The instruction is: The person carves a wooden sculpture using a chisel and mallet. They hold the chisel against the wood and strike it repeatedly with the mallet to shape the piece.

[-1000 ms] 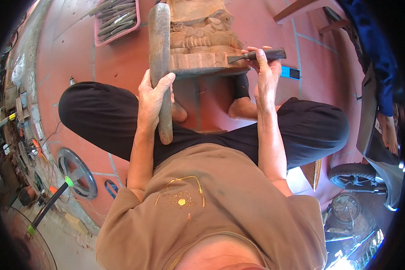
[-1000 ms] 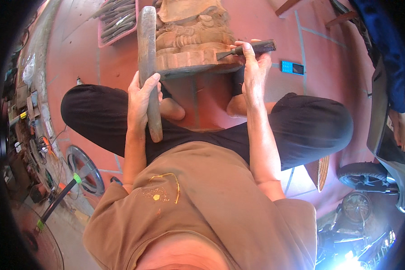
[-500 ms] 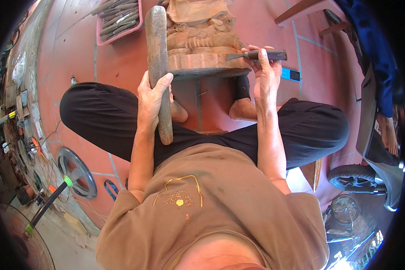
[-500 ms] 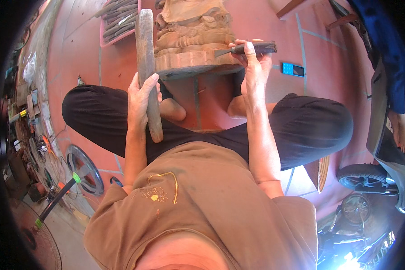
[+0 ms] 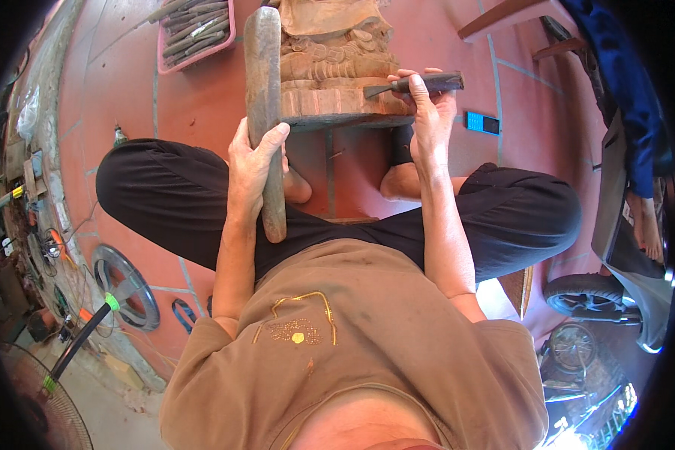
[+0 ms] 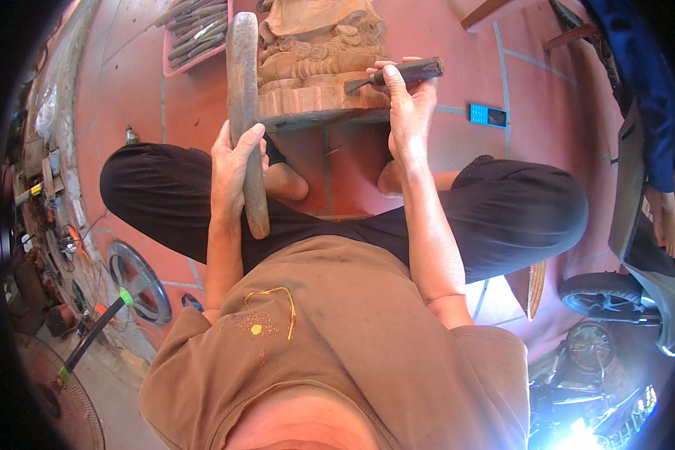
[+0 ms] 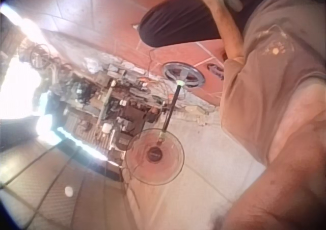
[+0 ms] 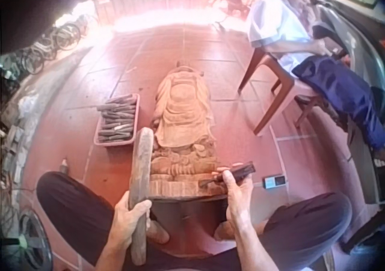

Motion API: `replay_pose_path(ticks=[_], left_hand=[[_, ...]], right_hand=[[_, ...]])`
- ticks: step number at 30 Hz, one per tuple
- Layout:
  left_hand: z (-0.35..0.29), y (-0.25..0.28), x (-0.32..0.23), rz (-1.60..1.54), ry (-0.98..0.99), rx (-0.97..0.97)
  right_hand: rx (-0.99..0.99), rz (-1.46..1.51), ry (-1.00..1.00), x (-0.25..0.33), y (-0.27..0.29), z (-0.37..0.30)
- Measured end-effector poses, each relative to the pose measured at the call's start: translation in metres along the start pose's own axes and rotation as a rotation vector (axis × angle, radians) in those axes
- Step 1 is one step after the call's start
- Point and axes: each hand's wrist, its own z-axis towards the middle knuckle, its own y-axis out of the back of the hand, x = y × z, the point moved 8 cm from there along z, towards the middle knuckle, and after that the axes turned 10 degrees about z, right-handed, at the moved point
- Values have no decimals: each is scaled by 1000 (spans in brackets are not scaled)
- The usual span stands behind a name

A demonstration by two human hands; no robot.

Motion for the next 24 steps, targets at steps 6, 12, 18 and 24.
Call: replay_pose_path(ticks=[6, 12, 18, 24], left_hand=[[0, -3, -6, 28, -24, 25], [-1, -9, -59, 74, -159, 202], [14, -31, -185, 693, -921, 233], [28, -98, -216, 949, -896, 526]], right_hand=[[-12, 12, 22, 3, -4, -7], [13, 10, 46, -3, -3, -6], [1, -3, 50, -2, -6, -7], [-44, -6, 25, 5, -9, -10]])
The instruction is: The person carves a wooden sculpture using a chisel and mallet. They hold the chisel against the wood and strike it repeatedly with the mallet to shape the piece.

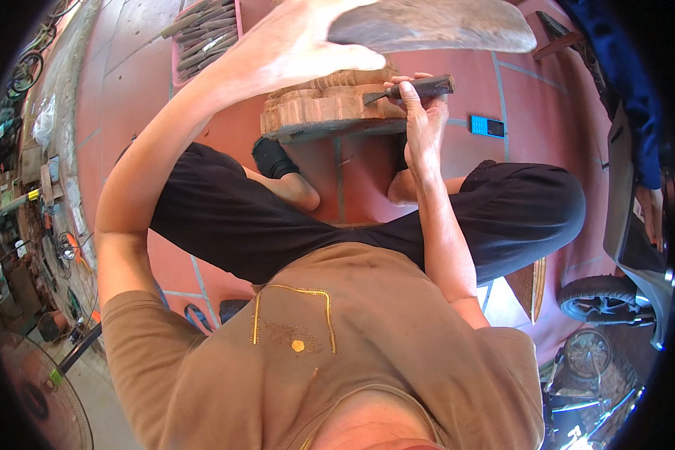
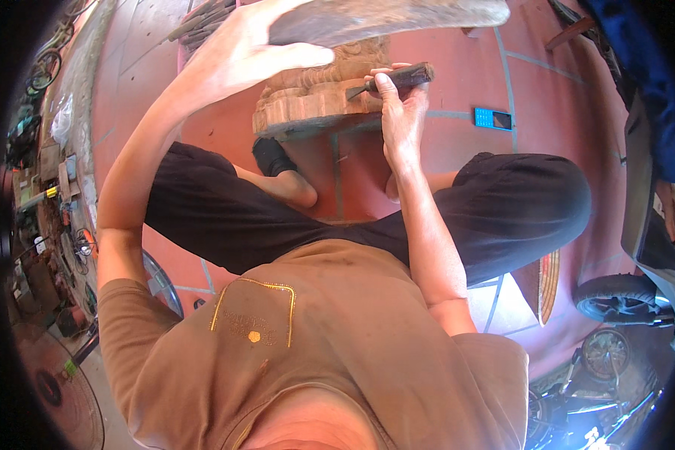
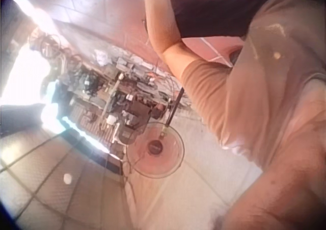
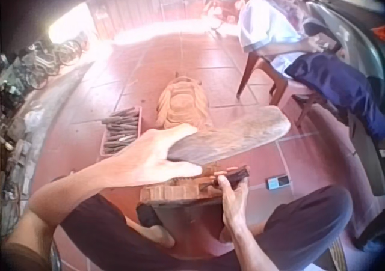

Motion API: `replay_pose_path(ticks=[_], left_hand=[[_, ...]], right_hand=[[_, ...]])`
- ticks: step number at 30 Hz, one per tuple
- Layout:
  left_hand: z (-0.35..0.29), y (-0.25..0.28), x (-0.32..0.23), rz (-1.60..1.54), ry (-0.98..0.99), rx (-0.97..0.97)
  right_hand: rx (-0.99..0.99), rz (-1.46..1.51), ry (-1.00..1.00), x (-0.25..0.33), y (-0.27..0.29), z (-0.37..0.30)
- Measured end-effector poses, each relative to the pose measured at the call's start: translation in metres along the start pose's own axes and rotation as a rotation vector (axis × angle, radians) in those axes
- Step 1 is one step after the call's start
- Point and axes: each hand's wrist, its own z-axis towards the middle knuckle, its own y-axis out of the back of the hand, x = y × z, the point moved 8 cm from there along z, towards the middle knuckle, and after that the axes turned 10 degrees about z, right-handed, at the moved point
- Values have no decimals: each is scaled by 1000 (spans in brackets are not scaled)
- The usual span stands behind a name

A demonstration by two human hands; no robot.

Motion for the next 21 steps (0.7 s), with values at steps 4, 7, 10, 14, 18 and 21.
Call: replay_pose_path(ticks=[4, 7, 10, 14, 18, 21], left_hand=[[15, -15, -7, -62, -161, 2], [23, -17, -10, -63, -202, 11], [29, -16, -15, -84, -236, 2], [39, -18, -20, -108, -109, 126], [38, -28, -13, -92, -237, 33], [35, -33, -14, -59, -244, 70]], right_hand=[[29, -20, 29, 4, 0, -1], [20, -47, 45, 4, 6, 2], [17, -52, 15, 5, 2, 2], [25, -46, 4, 3, 1, 1], [56, -104, 16, 1, -1, 1], [73, -132, 88, 5, -5, -1]])
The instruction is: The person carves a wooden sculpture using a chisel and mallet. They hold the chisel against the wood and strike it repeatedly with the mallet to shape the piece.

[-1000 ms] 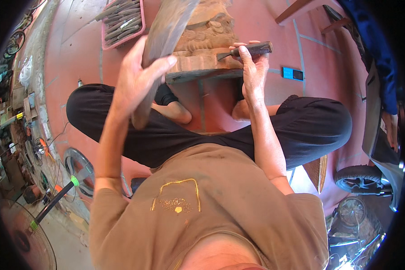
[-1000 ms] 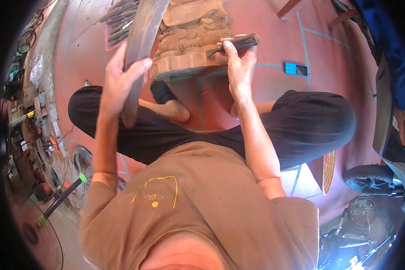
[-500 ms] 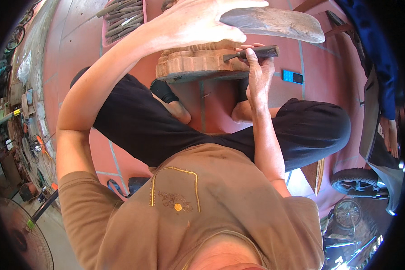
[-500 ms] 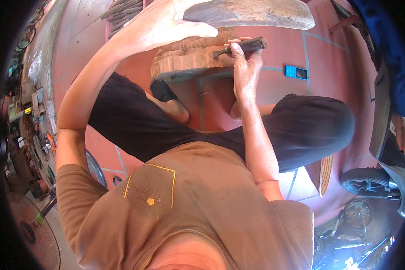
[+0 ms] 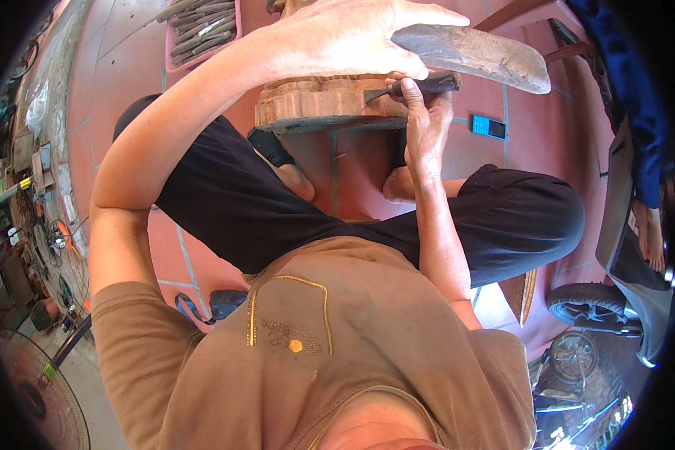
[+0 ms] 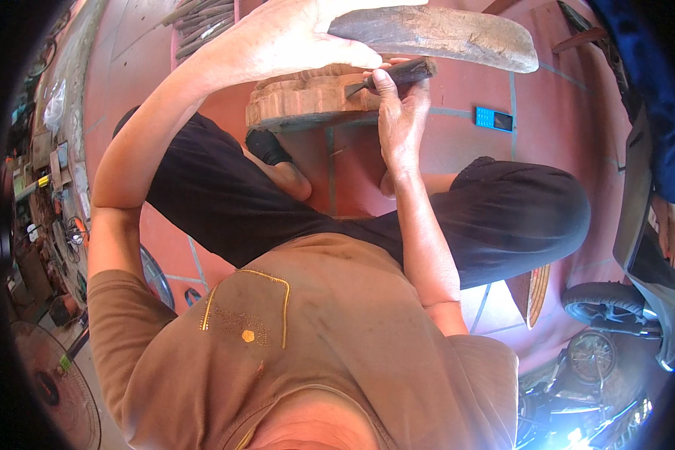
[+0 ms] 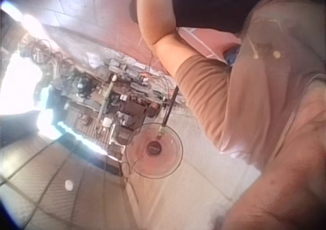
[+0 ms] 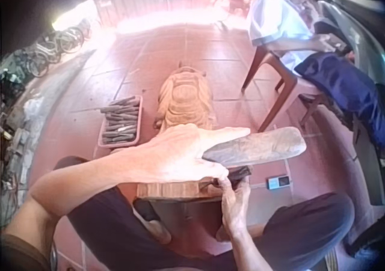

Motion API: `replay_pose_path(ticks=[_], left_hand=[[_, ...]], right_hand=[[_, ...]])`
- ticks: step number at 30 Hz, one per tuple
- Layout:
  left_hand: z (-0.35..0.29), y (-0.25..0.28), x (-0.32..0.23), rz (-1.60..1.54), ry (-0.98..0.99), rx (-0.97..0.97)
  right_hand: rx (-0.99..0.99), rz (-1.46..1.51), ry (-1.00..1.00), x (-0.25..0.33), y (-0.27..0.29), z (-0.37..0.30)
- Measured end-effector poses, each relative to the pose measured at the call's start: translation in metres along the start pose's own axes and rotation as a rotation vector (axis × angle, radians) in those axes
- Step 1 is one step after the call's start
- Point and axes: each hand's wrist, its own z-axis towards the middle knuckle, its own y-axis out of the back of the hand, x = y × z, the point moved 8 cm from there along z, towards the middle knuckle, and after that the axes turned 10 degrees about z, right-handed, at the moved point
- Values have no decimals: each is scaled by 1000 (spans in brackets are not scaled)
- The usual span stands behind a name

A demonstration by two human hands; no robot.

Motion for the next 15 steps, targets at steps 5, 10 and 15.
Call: replay_pose_path(ticks=[5, 10, 15], left_hand=[[2, -6, 4, 90, 17, 28], [0, -5, -4, 196, 57, 181], [1, -1, -7, 274, -3, 147]], right_hand=[[-12, -17, -5, 0, 0, -2], [-42, -34, -1, -1, 3, -3], [-18, -3, 17, -5, 1, -3]])
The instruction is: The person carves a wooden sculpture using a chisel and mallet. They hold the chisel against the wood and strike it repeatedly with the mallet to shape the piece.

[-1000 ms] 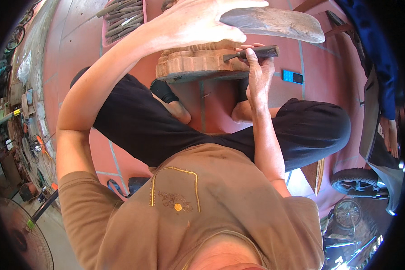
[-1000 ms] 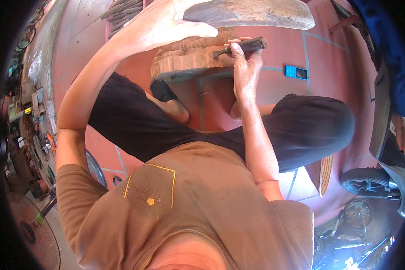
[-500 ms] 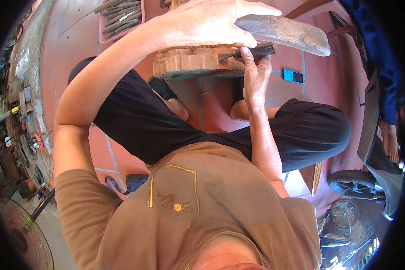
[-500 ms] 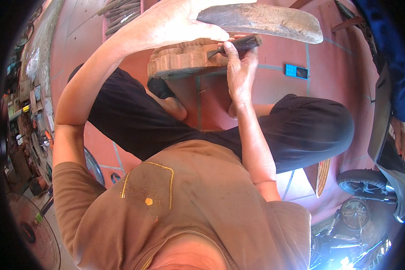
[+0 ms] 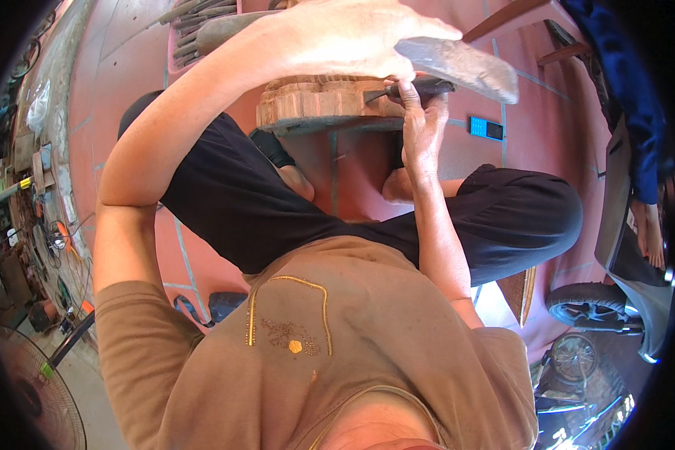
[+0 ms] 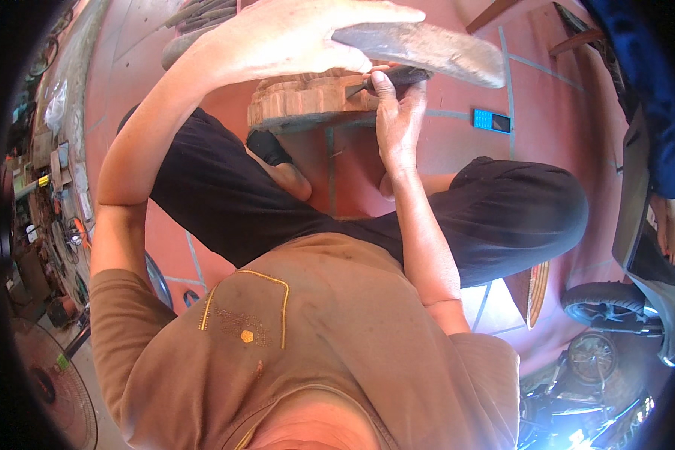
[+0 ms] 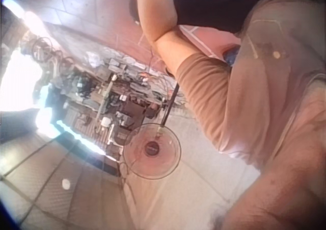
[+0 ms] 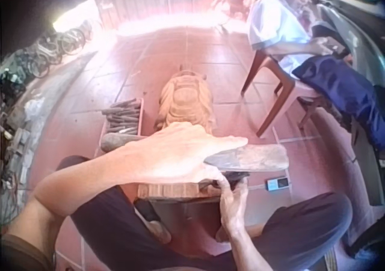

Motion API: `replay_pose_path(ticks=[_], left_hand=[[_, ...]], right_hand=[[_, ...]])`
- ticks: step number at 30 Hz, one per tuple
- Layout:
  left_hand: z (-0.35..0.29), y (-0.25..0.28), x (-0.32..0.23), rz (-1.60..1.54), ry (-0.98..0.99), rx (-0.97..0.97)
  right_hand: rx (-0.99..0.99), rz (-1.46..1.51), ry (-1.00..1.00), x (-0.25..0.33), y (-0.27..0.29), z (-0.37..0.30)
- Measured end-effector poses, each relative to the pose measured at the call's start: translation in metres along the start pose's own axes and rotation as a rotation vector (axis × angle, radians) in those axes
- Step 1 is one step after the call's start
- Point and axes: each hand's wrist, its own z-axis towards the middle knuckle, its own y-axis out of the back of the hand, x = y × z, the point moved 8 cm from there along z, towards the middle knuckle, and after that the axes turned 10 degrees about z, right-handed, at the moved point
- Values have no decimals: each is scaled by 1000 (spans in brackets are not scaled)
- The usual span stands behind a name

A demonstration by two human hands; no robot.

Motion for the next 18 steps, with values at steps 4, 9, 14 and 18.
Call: replay_pose_path(ticks=[4, 9, 14, 18], left_hand=[[10, 20, -13, -172, -43, -134], [12, -12, -10, 157, -21, 107], [13, 18, -19, 164, -125, 32], [31, 38, -20, 24, -80, 0]], right_hand=[[19, 5, 5, 6, -3, 2], [-41, -33, -54, 2, 0, 1], [-5, 2, -12, 2, -3, 3], [-24, 43, -33, -1, -3, 2]])
